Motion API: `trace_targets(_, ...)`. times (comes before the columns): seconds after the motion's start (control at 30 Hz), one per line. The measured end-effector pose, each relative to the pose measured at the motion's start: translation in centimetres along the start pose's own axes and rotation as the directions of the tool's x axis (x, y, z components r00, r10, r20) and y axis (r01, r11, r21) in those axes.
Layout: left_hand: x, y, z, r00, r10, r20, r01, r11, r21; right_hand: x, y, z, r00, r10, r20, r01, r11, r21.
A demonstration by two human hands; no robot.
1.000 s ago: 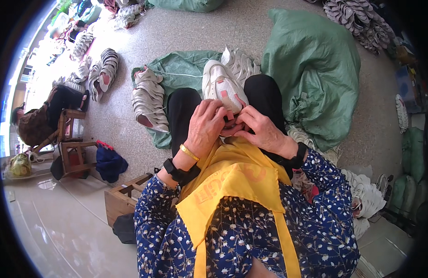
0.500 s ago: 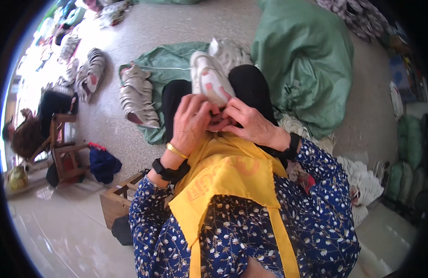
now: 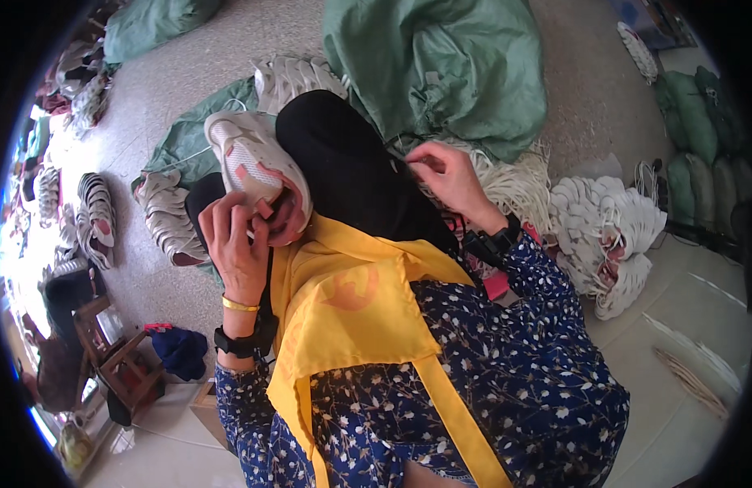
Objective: The person sits on the floor and laces a white sneaker with pink accents. They thread the white laces through the eyelets, pull them tight, and tie a knot at the top. The person then places the finished shoe on a pile of other shoes.
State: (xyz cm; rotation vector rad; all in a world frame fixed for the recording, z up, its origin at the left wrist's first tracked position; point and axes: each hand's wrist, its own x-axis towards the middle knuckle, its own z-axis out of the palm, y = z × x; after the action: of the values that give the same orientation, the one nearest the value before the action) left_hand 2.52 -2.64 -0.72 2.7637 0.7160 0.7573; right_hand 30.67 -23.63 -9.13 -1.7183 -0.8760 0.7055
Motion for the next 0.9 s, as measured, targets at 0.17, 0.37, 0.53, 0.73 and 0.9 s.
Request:
trace_targets(0.17,-0.1,-0.4,0.5,1.0,0.007,-0.017,-0.007,1.0,0.024,-6.2,13.6,-4.2,0.938,0.348,0.003,-0.327,0.885,-0.333)
trace_targets(0.37,-0.4,-0.6,0.8,1.0,0.011,-0.017,-0.011,1.0,0.014,-11.6,22.1,-6.5,0.88,0.452,-0.144,-0.47,0.786,-0.401)
trace_targets(0.53,-0.4,-0.7,0.9,1.0,0.021,-0.014,-0.021,0.999,0.031,-10.4,24.0,-6.7,0.909,0.327,-0.257,-0.408,0.826,-0.388)
trace_targets(0.73,-0.4,-0.7,0.8,1.0,0.018,-0.002,-0.018,0.998,0.054,-7.5,26.6,-6.6,0.966,0.093,-0.241,-0.223,0.772,-0.595)
trace_targets(0.9,-0.4,-0.8,0.9,0.999,0.039,0.001,-0.039,0.996,0.076,-6.4,29.0,-6.9,0.976,0.084,-0.203,-0.209,0.64,-0.74)
